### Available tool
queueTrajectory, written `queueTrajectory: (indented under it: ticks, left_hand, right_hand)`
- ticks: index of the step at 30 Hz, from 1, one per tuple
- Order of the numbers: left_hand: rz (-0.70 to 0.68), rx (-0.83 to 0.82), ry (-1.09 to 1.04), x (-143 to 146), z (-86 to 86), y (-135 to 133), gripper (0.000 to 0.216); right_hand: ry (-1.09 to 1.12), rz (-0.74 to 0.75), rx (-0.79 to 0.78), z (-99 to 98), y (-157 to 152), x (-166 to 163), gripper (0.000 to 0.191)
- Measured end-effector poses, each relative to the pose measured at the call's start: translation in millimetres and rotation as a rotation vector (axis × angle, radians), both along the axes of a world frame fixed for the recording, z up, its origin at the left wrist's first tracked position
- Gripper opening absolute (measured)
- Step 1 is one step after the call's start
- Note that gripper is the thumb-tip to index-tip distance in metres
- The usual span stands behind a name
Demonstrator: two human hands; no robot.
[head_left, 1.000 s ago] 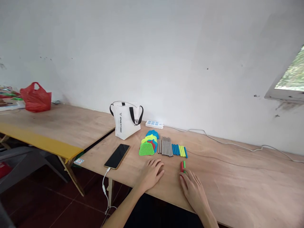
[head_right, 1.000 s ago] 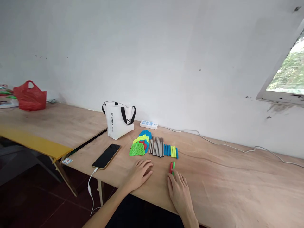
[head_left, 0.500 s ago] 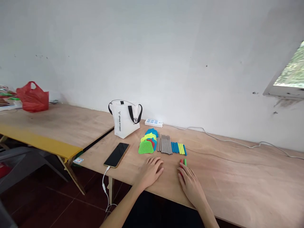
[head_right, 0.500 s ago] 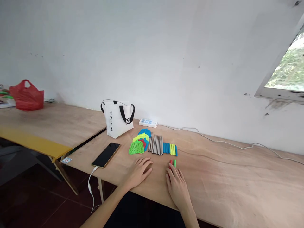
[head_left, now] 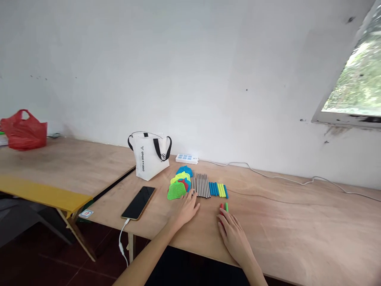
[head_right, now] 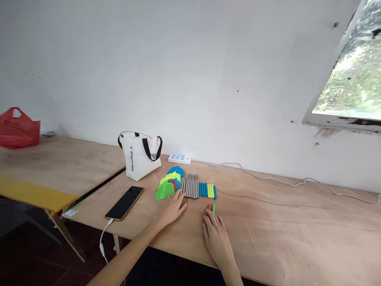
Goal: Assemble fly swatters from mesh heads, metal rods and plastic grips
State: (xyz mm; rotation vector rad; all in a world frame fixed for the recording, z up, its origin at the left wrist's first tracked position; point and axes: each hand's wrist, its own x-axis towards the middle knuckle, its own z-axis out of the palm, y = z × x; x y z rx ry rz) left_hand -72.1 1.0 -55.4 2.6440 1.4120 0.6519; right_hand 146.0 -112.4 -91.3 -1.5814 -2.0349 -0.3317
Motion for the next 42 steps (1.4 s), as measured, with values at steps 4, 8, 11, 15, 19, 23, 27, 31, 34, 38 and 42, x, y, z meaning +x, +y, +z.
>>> queueTrajectory:
  ticks: [4,8,11,15,19,23,27,31,34,38,42]
  left_hand:
    - [0.068,0.066,0.041,14.3,-7.2,9.5,0.039]
    - [0.096,0.086,0.029,16.7,-14.8,10.5,0.045]
    - [0.123,0.048,0.054,15.9,-13.8,9.7,0.051]
    - [0.150,0.002,0.104,15.7,-10.5,8.0,0.055]
    - [0.144,0.025,0.087,15.0,-14.9,6.9,0.054]
    - [0.156,0.063,0.067,14.4,-20.7,6.8,0.055]
    - [0.117,0.086,0.074,15.8,-21.2,5.9,0.054]
    - [0.115,0.074,0.059,18.4,-19.9,-7.5,0.050]
    - [0.100,0.023,0.051,18.5,-16.3,-32.9,0.051]
    - [0.022,-0.099,0.043,15.6,-2.3,-80.6,0.053]
    - [-0.044,-0.248,-0.011,11.7,21.4,-112.3,0.051]
  right_hand:
    - [0.000,-0.011,-0.004,-0.2,-0.3,-0.2,0.034]
    - [-0.019,-0.003,0.003,-1.5,0.1,0.4,0.034]
    - [-0.021,-0.005,0.018,-3.2,1.4,0.3,0.035]
    - [-0.023,-0.009,0.032,-5.3,3.3,-0.4,0.035]
    - [-0.023,-0.005,0.043,-6.7,4.0,0.2,0.034]
    - [-0.016,-0.002,0.050,-7.8,3.8,1.4,0.034]
    - [0.001,0.000,0.056,-7.5,3.1,1.3,0.033]
    - [0.009,0.007,0.055,-6.9,2.4,0.5,0.033]
    - [0.007,0.004,0.055,-7.3,2.3,0.6,0.032]
    - [0.008,0.003,0.045,-7.5,1.7,1.9,0.032]
    - [0.011,0.018,0.043,-5.6,0.2,2.8,0.033]
